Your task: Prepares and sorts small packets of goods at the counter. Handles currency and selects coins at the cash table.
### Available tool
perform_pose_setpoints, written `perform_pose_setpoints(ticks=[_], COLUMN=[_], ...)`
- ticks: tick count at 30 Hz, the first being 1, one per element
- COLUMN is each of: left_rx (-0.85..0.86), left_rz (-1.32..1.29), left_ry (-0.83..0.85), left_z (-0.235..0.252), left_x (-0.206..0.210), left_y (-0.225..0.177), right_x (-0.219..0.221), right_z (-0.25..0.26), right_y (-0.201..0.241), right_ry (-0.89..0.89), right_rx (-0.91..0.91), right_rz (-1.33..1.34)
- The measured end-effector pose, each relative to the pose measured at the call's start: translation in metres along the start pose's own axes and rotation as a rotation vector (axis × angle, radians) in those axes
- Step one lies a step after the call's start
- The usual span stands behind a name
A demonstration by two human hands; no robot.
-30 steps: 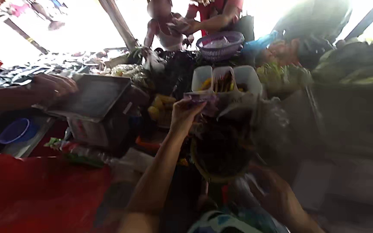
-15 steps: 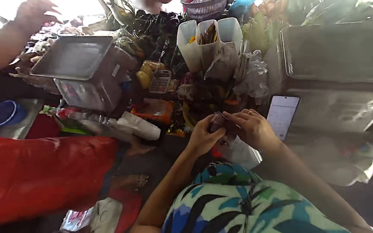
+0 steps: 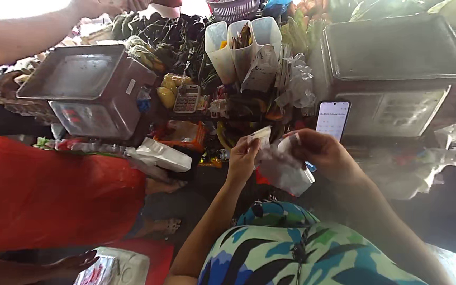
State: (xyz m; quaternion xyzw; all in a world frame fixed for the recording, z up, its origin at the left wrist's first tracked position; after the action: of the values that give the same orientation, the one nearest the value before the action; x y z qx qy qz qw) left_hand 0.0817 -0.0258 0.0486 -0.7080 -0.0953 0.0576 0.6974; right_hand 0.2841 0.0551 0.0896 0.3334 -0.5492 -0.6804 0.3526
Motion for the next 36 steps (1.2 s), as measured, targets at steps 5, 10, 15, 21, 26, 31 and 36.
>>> perform_pose_setpoints(ticks=[5, 10, 15, 21, 26, 31, 36], left_rx=[0.21, 0.194, 0.107, 0.145, 0.104, -0.021, -0.078], left_rz=[-0.333, -0.583, -0.538, -0.394, -0.365, -0.473, -0.334], left_ry=[-0.09, -0.091, -0.022, 0.333, 0.537, 0.514, 0.358], left_z=[0.004, 0.003, 0.005, 0.008, 0.003, 0.003, 0.002], left_x=[0.03, 0.049, 0.048, 0.02, 0.006, 0.004, 0.014], left_y=[0.006, 0.009, 0.012, 0.016, 0.004, 0.003, -0.002], right_x=[0.039, 0.059, 0.038, 0.008, 0.004, 0.014, 0.029], right_z=[0.006, 0.011, 0.014, 0.013, 0.014, 0.014, 0.009], right_y=[-0.02, -0.044, -0.055, -0.047, -0.045, -0.048, -0.049], right_ry=[-0.142, -0.456, -0.507, -0.4, -0.409, -0.475, -0.52], right_rx=[0.223, 0.226, -0.032, -0.18, -0.218, -0.258, -0.213], right_rz=[0.375, 0.273, 0.3, 0.205, 0.398, -0.007, -0.291])
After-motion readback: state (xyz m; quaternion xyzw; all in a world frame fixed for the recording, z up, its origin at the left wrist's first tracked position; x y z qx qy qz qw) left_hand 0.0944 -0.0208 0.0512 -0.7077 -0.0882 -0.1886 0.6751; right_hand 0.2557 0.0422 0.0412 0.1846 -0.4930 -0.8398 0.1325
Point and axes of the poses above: each hand's wrist, its own z-axis towards the middle knuckle, its own x-axis out of the palm, y = z × x, the point moved 1 cm from there along z, towards the middle knuckle, and after that the axes turned 13 degrees about y, right-handed, at the moved point
